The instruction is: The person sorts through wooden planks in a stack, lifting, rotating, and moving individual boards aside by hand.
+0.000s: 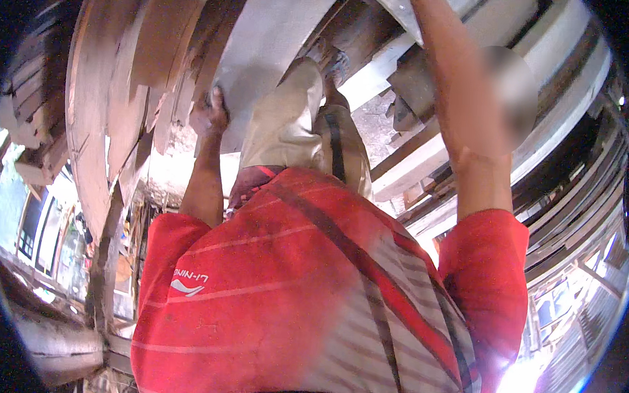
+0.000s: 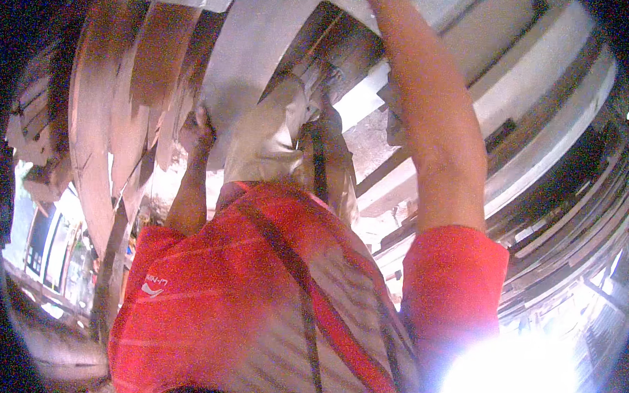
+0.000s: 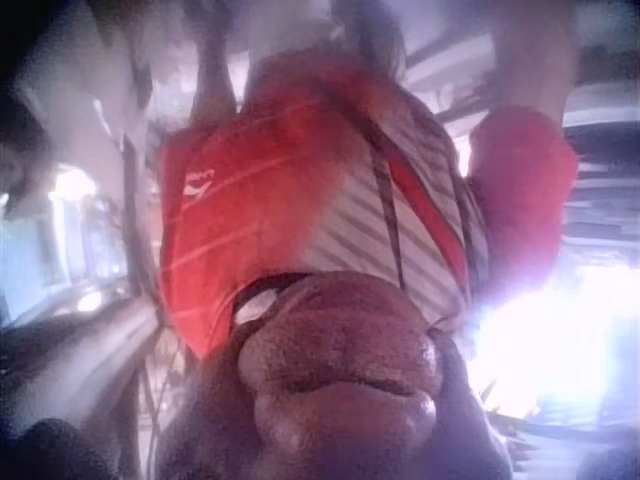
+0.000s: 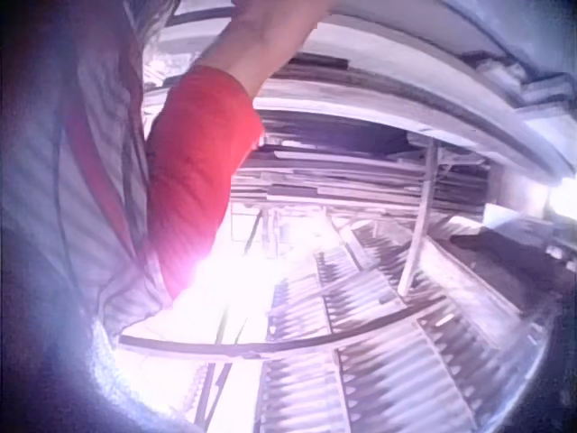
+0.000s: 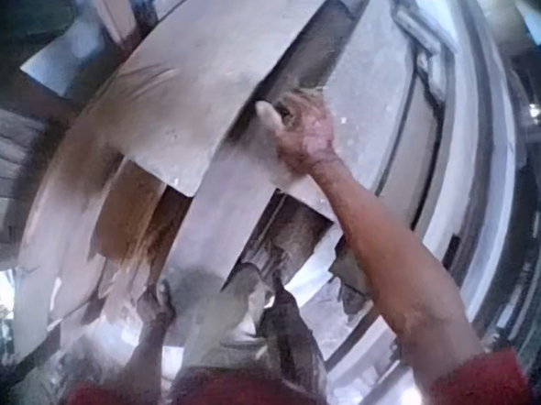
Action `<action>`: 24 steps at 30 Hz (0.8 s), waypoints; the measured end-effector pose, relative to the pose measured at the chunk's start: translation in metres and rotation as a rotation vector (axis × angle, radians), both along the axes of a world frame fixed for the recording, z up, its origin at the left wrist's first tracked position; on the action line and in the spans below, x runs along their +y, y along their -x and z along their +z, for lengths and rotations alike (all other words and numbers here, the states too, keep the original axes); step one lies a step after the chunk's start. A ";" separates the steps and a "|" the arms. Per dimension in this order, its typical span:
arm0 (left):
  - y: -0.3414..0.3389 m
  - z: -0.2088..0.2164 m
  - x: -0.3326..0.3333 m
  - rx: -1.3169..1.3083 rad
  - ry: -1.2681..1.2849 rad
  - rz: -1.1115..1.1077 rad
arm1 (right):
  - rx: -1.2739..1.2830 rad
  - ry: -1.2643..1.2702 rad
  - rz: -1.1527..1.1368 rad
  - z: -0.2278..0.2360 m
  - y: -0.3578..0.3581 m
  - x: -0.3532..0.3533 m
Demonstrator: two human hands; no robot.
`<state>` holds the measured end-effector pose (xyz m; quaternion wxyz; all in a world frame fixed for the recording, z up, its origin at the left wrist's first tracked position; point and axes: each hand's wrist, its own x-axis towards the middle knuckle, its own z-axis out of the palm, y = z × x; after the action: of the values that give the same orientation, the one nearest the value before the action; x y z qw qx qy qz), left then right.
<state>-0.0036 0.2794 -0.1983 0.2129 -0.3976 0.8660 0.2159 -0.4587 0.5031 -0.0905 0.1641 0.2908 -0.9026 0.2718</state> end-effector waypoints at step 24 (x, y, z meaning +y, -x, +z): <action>0.003 -0.016 0.005 0.145 0.136 0.004 | -0.530 -0.122 -1.034 0.013 -0.381 0.268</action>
<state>-0.0069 0.2845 -0.2146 0.1218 -0.3964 0.8909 0.1850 -0.0778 0.7711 -0.0771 0.0269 -0.2567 -0.9515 0.1674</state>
